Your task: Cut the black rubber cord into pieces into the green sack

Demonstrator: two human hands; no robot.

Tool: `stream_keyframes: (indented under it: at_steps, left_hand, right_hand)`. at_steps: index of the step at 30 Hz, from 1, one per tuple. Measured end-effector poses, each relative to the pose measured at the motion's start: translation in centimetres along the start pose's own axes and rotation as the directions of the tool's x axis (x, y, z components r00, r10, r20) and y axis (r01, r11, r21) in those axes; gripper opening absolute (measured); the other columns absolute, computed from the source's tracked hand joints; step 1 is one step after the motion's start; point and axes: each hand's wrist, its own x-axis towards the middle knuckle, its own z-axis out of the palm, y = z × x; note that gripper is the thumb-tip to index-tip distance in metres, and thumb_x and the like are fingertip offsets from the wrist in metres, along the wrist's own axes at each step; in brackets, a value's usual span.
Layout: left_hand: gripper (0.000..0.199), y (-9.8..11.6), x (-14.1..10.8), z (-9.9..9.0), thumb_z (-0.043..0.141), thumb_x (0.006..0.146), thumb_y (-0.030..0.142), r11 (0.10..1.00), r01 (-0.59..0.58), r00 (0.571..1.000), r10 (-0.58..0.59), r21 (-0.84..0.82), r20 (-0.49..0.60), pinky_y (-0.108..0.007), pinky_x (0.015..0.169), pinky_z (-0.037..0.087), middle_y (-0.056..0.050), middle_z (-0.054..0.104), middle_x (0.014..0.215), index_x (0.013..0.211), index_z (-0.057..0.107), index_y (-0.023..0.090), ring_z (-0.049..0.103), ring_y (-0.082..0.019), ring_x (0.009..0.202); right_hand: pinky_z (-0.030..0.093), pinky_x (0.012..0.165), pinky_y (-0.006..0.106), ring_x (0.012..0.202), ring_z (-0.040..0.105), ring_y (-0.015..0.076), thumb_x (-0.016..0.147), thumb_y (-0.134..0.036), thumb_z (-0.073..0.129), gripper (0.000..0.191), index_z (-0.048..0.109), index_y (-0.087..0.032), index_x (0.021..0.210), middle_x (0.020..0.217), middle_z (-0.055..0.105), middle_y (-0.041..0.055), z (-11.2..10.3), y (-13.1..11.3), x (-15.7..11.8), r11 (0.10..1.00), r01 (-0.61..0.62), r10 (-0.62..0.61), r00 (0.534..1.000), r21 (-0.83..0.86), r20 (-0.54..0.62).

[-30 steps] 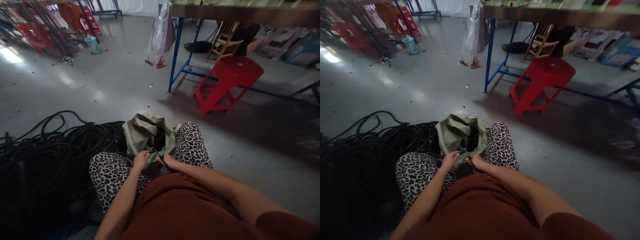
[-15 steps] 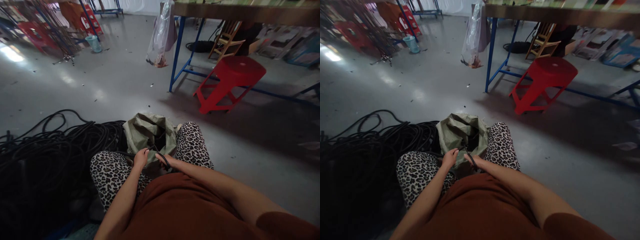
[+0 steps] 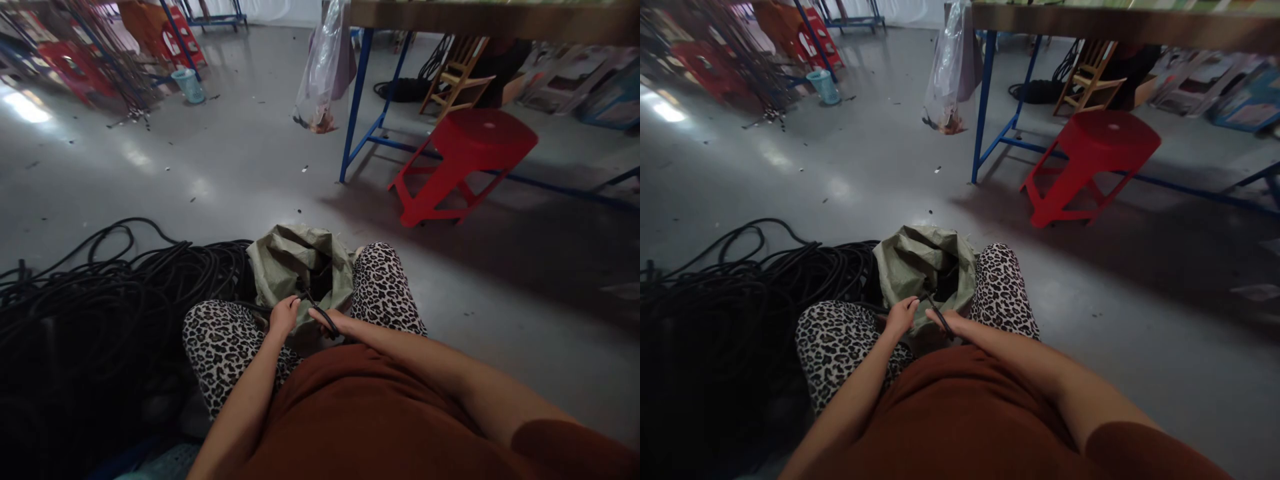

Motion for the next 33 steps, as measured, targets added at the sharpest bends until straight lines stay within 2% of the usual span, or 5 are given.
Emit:
stream_keyframes:
  at_steps: [14,20,24,30,33]
  left_hand:
    - [0.038,0.3,-0.5,-0.3,0.044,0.094,0.036,1.000,0.018,0.990,-0.014,-0.024,0.139,-0.021,0.061,0.047,-0.005,0.074,0.095,0.121,0.064,0.018,0.058,-0.008,0.048]
    - [0.037,0.3,-0.5,-0.7,0.043,0.095,0.033,0.999,0.019,0.975,-0.007,-0.049,0.224,-0.021,0.055,0.046,-0.006,0.073,0.099,0.120,0.064,0.016,0.050,-0.004,0.037]
    - [0.037,0.1,-0.5,-0.6,0.044,0.094,0.033,1.000,-0.006,0.978,0.009,-0.014,0.207,-0.022,0.060,0.047,-0.006,0.073,0.099,0.120,0.064,0.017,0.052,-0.005,0.040]
    - [0.034,-0.3,-0.5,-0.2,0.051,0.091,0.031,0.998,-0.066,0.994,0.065,0.003,0.092,-0.022,0.069,0.049,-0.005,0.073,0.099,0.121,0.063,0.021,0.065,-0.011,0.063]
    - [0.033,-0.6,-0.4,-0.1,0.050,0.092,0.031,0.998,-0.058,0.995,0.059,-0.016,0.085,-0.022,0.066,0.049,-0.005,0.073,0.102,0.119,0.064,0.020,0.062,-0.009,0.057]
  right_hand:
    - [0.047,0.049,0.021,0.051,0.056,0.0132,0.089,-0.063,0.048,0.058,0.066,-0.007,0.092,0.060,0.058,0.0027,0.1,0.3,0.6,0.999,0.008,-0.008,1.000,-0.036,0.008]
    - [0.047,0.051,0.021,0.051,0.057,0.0131,0.089,-0.065,0.046,0.061,0.065,-0.007,0.081,0.058,0.058,0.0038,0.0,0.0,0.3,0.994,0.021,-0.022,1.000,-0.111,-0.009]
    - [0.049,0.049,0.023,0.047,0.056,0.0146,0.090,-0.063,0.046,0.058,0.063,-0.010,0.075,0.055,0.056,0.0039,-0.1,-0.2,-0.3,0.995,0.010,-0.010,1.000,-0.100,-0.003]
    - [0.051,0.048,0.025,0.046,0.056,0.0147,0.089,-0.063,0.047,0.057,0.062,-0.011,0.072,0.054,0.057,0.0038,0.0,0.0,0.0,0.997,0.021,-0.024,0.999,-0.074,-0.029]
    - [0.051,0.049,0.024,0.046,0.056,0.0143,0.089,-0.063,0.047,0.057,0.062,-0.011,0.073,0.054,0.056,0.0031,0.0,0.0,0.1,0.996,0.021,-0.023,0.999,-0.083,-0.026]
